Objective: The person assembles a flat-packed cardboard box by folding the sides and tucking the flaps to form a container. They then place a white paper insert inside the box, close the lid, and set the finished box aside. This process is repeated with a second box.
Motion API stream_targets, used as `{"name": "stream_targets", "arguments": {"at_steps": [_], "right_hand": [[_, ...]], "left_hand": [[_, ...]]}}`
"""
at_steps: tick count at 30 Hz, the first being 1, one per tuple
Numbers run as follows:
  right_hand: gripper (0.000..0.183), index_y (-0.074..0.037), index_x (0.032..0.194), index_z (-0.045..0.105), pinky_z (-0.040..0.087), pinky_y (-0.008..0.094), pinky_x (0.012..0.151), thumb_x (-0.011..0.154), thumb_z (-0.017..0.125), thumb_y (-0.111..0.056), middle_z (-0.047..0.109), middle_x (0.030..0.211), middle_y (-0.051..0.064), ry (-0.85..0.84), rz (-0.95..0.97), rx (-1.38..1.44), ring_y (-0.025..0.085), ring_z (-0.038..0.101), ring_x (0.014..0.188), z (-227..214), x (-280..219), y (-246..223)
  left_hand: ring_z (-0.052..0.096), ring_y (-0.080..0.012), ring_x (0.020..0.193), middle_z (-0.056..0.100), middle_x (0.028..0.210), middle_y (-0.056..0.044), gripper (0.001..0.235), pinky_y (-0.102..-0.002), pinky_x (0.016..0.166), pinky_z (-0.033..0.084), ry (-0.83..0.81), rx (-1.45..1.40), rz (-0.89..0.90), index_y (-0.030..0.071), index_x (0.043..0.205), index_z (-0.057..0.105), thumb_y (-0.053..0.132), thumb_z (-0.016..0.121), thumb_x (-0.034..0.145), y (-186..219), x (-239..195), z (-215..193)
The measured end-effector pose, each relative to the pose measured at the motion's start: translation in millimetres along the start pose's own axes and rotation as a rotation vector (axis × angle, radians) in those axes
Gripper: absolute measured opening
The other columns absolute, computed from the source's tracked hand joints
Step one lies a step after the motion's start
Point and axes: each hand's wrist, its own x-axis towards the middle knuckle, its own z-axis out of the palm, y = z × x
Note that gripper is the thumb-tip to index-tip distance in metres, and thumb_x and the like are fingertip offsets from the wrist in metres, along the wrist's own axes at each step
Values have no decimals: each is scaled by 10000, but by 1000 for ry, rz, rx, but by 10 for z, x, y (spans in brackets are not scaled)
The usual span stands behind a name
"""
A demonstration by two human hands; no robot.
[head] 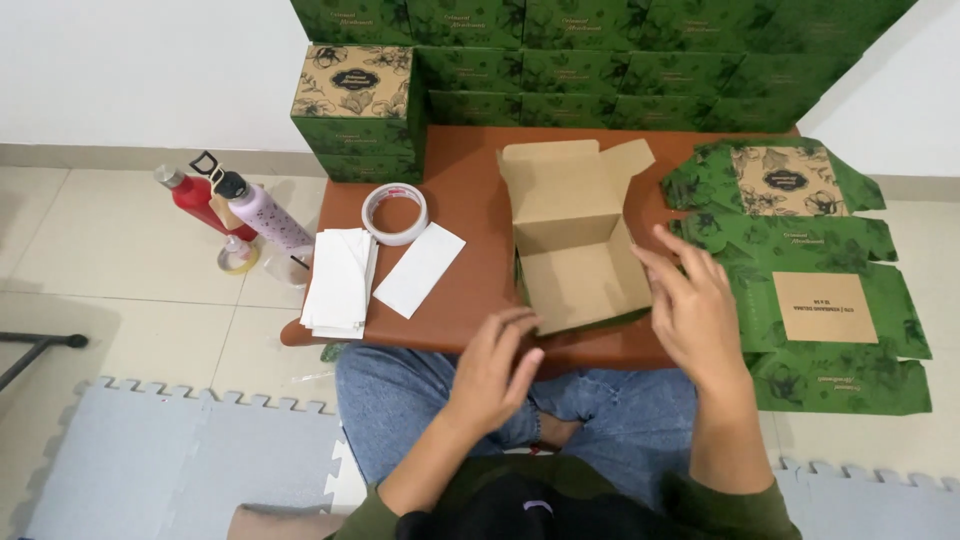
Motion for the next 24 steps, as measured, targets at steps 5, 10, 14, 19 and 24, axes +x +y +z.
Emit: {"name": "stream_targets", "arguments": {"at_steps": [5,10,14,19,24], "right_hand": [[289,-204,1226,716,471,455,1002,1005,562,-308,761,1061,48,-223,6,92,261,714,1034,185,-217,-331],[259,-214,1212,725,491,374,959,1025,547,-224,781,986,12,-228,71,106,193,734,979,383,-369,-262],[305,-142,1269,692,467,428,996,1030,504,-141,776,961,103,-246,33,126,262,735,965,279,-337,-354],[317,-98,1280,673,455,456,1031,1003,520,-86,777,921,135,-237,-24,110,277,745,938,285,-380,-296],[273,-146,1215,708,480,379,976,973,587,-111,772,842,76,-128,-84,67,219,752,872,407,-418,-274]], "left_hand": [[675,-364,1025,659,1161,-164,315,-440,856,557,6,-176,147,35,1302,624,116,543,1008,11,-2,208],[653,-353,1049,624,1229,-164,350,-442,832,554,113,101,214,112,1339,626,95,588,991,-167,305,40],[626,-291,905,638,1082,-104,174,-378,744,492,70,203,326,116,1150,658,132,649,977,-249,413,145],[590,-272,774,610,861,-49,93,-344,668,497,151,139,258,99,909,644,164,700,945,-403,468,204],[561,-276,744,594,817,-51,102,-357,669,493,131,73,286,108,860,652,138,707,940,-384,475,286]]}}
